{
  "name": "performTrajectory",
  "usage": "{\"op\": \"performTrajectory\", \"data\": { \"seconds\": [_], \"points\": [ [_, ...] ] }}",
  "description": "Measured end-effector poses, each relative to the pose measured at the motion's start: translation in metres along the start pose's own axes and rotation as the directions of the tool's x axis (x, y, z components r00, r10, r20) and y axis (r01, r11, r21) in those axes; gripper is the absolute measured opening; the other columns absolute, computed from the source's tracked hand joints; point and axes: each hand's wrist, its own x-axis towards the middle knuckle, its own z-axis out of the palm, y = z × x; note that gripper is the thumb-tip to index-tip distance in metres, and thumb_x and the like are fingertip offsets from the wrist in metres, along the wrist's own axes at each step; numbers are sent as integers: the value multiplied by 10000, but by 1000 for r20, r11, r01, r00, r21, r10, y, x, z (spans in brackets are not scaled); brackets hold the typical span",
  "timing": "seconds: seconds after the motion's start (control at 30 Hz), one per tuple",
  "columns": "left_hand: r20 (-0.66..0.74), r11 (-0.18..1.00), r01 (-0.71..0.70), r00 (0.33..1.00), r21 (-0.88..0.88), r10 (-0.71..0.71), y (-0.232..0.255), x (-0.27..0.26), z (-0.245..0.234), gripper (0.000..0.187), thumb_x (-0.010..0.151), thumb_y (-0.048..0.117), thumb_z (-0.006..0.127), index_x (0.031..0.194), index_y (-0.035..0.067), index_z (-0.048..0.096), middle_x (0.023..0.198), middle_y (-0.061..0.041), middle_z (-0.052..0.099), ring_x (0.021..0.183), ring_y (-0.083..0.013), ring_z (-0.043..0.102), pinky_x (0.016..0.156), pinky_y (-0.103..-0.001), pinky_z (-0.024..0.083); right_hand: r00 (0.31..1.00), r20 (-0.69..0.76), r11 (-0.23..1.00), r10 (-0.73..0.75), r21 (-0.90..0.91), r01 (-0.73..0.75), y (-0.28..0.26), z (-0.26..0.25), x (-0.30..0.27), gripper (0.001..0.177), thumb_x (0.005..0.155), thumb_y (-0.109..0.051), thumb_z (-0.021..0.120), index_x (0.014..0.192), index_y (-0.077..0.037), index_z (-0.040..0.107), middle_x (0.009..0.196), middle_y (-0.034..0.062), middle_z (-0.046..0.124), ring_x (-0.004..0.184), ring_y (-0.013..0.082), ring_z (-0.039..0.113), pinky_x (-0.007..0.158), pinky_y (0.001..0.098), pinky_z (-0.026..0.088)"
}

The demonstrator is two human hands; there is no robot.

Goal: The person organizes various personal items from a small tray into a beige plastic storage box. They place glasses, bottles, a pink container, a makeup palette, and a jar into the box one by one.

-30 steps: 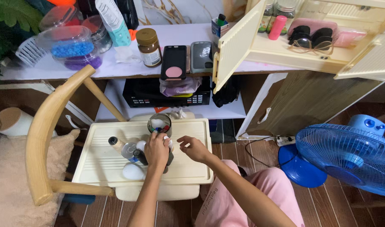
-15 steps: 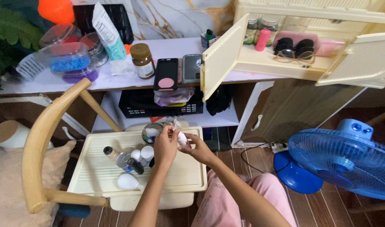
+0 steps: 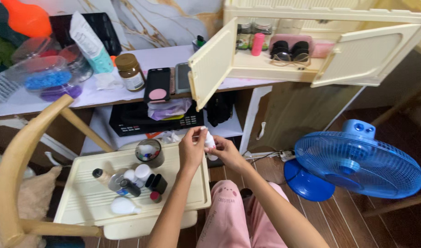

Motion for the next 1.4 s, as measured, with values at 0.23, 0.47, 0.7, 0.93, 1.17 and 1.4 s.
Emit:
{"op": "performTrajectory", "data": {
  "seconds": [0.23,0.47,0.7,0.93,1.17,1.4],
  "points": [
    [92,996,84,992,-25,-81,21,-4,44,419,914,353,712,1208,55,684,1010,-107,785,859,-211,776,716,-349,596,996,-70,998,-58,-12,57,-20,-45,-10,481,927,-131,738,1379,-26,613,1093,17,727,945,78,653,845,266,548],
    [64,997,-50,997,55,46,26,10,82,431,905,359,745,1201,49,703,1078,-127,741,904,-235,764,759,-366,587,988,-144,997,-53,-61,45,-41,-83,-9,433,938,-131,727,1345,-9,646,1052,33,728,898,78,635,786,266,537],
    [85,997,-80,993,17,79,44,44,113,446,902,376,744,1203,49,703,1121,-126,720,875,-230,742,753,-374,578,977,-179,993,-112,-68,101,-63,-118,12,414,962,-159,703,1343,-10,639,1060,31,733,920,72,627,820,255,523],
    [139,999,-28,990,-21,30,60,93,153,461,909,399,732,1174,23,711,1075,-118,729,872,-199,737,763,-353,585,974,-200,992,-109,34,118,-69,-168,47,392,987,-157,699,1334,15,637,1121,34,729,1015,73,649,922,263,544],
    [122,993,-17,992,-120,32,57,157,204,428,940,367,711,1158,-1,699,1052,-127,750,892,-192,748,791,-334,580,970,-236,998,-65,8,69,-75,-221,93,475,961,-168,736,1396,-5,638,1126,31,727,973,76,622,867,269,524],
    [151,966,71,988,-247,-34,82,209,233,382,940,334,707,1133,4,712,1002,-85,765,891,-162,724,724,-305,574,976,-216,995,1,102,22,-115,-253,115,499,935,-168,747,1399,-34,624,1152,5,723,1016,66,636,899,266,530]
  ]
}}
